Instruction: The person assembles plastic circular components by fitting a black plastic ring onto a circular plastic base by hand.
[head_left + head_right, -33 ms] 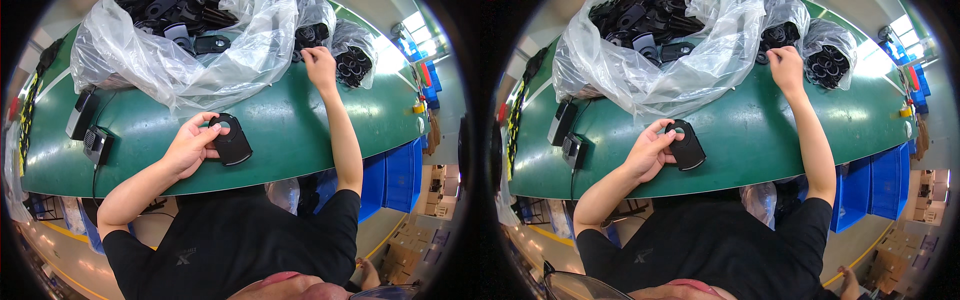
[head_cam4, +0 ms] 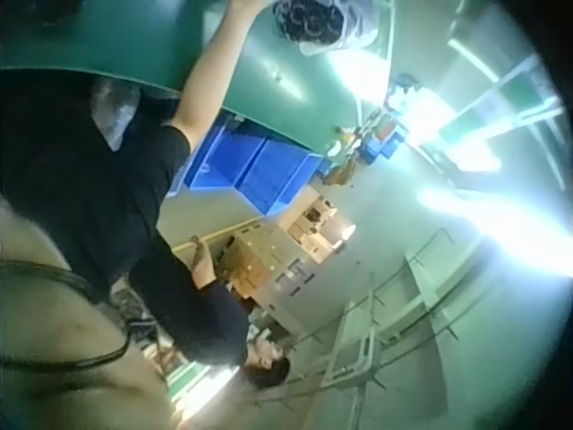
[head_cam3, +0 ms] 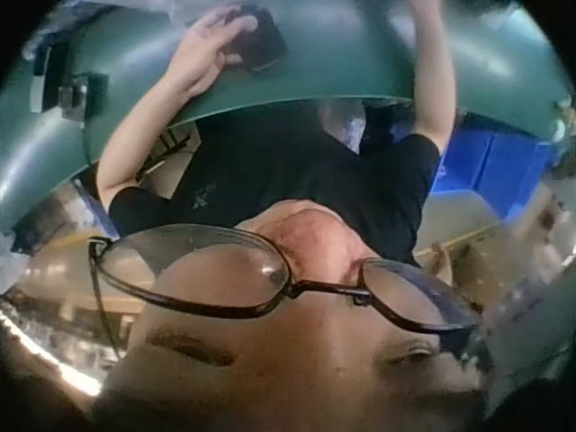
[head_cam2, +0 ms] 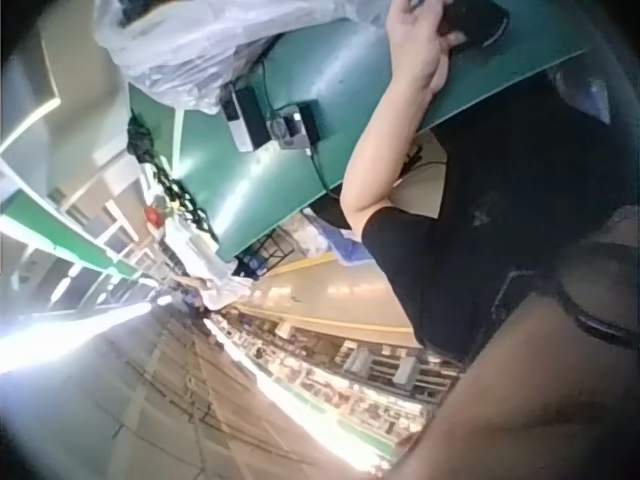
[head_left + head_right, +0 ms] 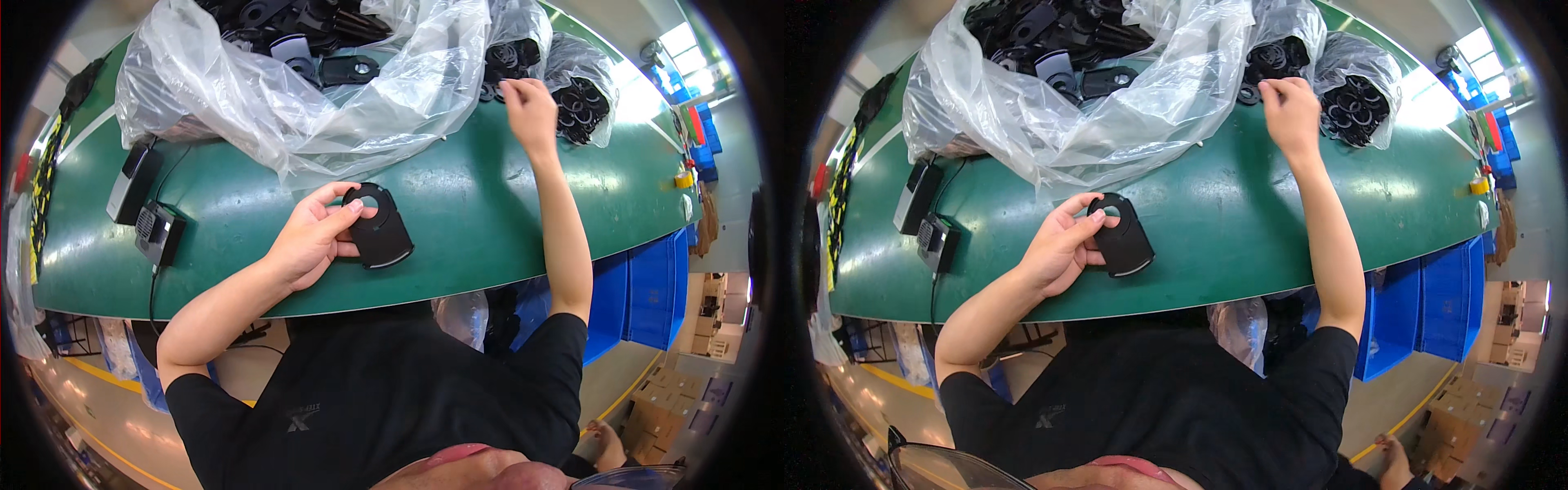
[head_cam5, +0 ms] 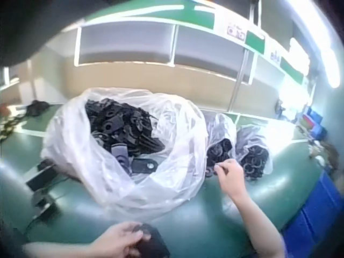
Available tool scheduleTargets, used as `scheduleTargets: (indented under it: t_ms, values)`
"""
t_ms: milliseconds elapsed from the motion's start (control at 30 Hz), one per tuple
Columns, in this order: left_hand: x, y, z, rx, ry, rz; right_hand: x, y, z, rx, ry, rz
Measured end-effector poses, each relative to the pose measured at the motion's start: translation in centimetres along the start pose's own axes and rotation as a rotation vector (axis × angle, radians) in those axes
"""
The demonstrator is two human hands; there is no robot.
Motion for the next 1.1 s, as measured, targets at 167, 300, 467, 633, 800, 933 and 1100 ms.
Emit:
scheduleTargets:
  t_ms: [167, 300, 467, 633, 800, 933, 1100]
  values:
    - [0.2, -0.3, -0.5, -0.005, -0.078, -0.047, -4.0, -8.7, 3.7, 0.328, -0.186, -0.578]
    - [0.0, -0.8, -0.7, -0.005, -0.153, -0.041, -2.9, -16.3, 9.0, -0.205, -0.428, -0.342]
    - [0.6, -0.4, -0.2, 0.017, -0.179, -0.007, -0.2, -16.9, 11.8, -0.513, -0.394, -0.168]
    - [0.3, -0.7, -0.1, 0.042, -0.207, 0.005, -0.2, -17.5, 12.3, -0.503, -0.422, -0.069]
    - [0.1, -1.4, -0.2, 0.061, -0.137, -0.105, -0.6, -17.8, 12.8, -0.497, -0.467, -0.061]
    - [0.1, -1.5, -0.1, 0.058, -0.128, -0.167, -0.9, -17.8, 12.6, -0.476, -0.489, -0.083]
    - [0.6, -1.1, 0.0, 0.098, -0.118, -0.149, -1.1, -16.5, 11.8, -0.100, -0.242, -0.395]
Point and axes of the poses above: each hand's wrist, its own z-axis away from the middle knuckle, its own x-axis out of the palm, y = z × x, the point moved 1 cm from there along -z, towards the middle knuckle, and after that the axes turned 8 degrees about -z, right-handed, at the moved point
